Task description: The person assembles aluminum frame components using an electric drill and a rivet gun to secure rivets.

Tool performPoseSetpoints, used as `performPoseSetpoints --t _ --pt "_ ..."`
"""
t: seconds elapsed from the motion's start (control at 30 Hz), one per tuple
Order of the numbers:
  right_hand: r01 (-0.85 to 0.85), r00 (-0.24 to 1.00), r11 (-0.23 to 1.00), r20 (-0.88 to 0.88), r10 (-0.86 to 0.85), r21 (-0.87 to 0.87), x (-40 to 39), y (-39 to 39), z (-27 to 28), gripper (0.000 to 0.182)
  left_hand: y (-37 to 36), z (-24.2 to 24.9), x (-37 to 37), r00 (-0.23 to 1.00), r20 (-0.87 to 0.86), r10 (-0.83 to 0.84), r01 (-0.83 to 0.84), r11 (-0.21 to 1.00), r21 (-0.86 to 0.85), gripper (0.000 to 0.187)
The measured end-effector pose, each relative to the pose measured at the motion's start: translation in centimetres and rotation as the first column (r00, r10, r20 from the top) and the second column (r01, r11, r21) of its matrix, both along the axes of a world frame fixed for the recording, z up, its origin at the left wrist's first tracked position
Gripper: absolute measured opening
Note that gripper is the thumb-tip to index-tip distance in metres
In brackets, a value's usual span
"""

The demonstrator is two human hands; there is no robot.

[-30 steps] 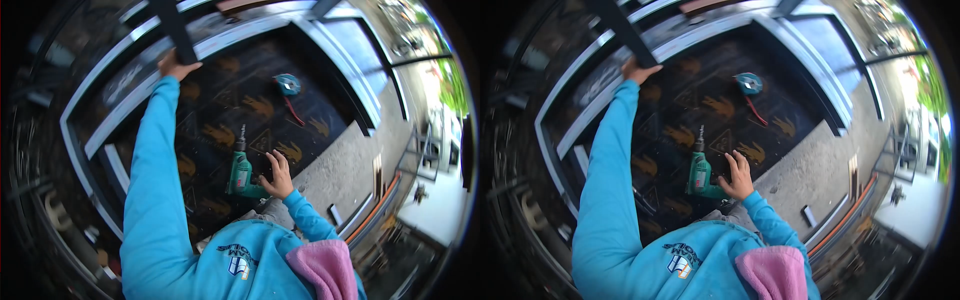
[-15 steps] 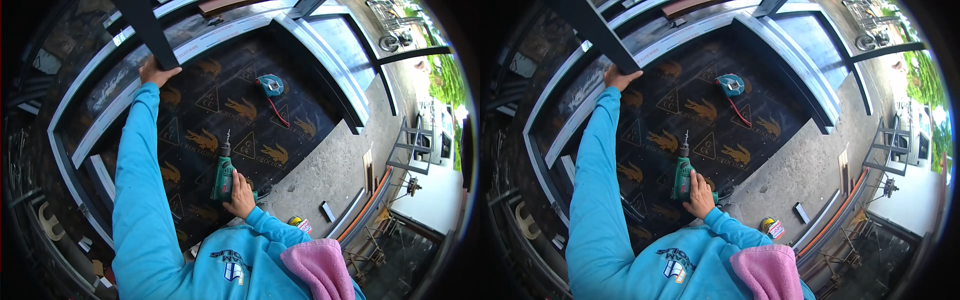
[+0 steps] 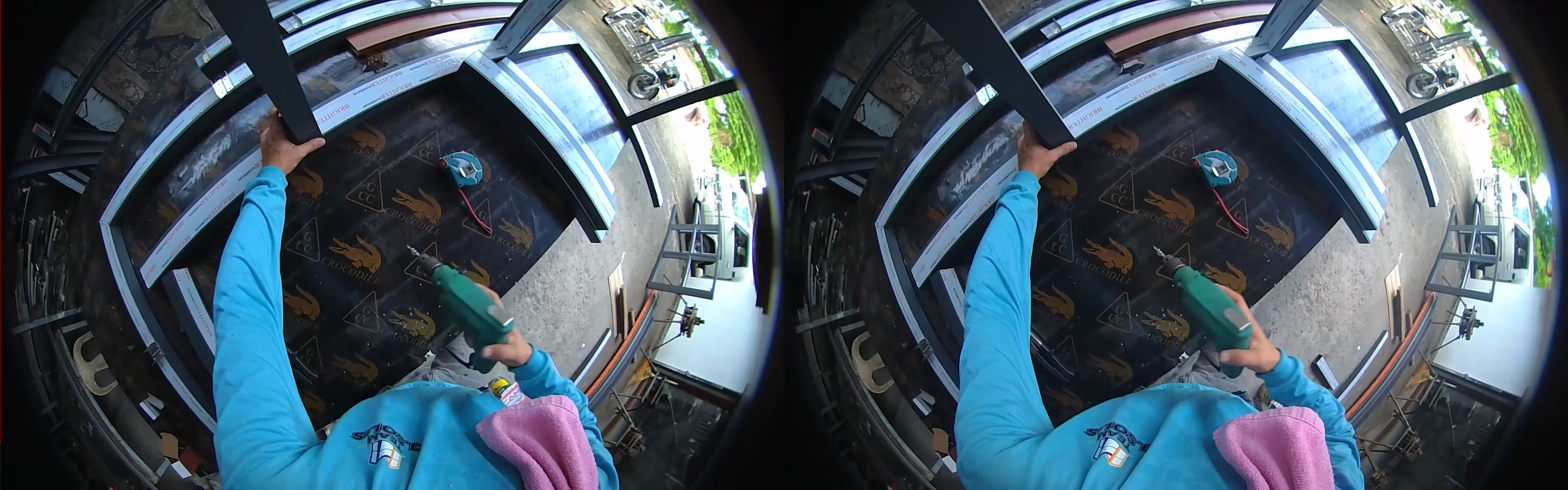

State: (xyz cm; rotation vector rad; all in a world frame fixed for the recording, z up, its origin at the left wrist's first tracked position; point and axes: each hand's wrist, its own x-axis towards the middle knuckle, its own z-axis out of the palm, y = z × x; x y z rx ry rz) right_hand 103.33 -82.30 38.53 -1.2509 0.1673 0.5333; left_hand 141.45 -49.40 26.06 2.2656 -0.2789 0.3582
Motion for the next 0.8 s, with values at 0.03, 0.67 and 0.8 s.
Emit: performPoseSetpoints --t 0.03,0.67,0.8 --pt "0.028 0.998 0.999 -0.059 -0.025 0.04 0.5 -1.0 0.8 0.112 0.1 -0.7 0.6 1.0 -0.012 0.01 -0.01 0.999 0.03 0.085" --pt "-0.104 0.917 0.836 -0.274 0.291 0.539 18.6 -4.9 -10.5 0.081 0.4 -1.4 2.2 0.946 -0.325 -0.018 0.061 0.99 0.124 0.067" --pt "-0.039 0.862 0.703 -0.332 0.383 0.71 21.3 -4.7 -13.2 0.086 -0.4 -0.6 1.6 0.852 -0.522 0.047 0.025 0.991 0.129 0.054"
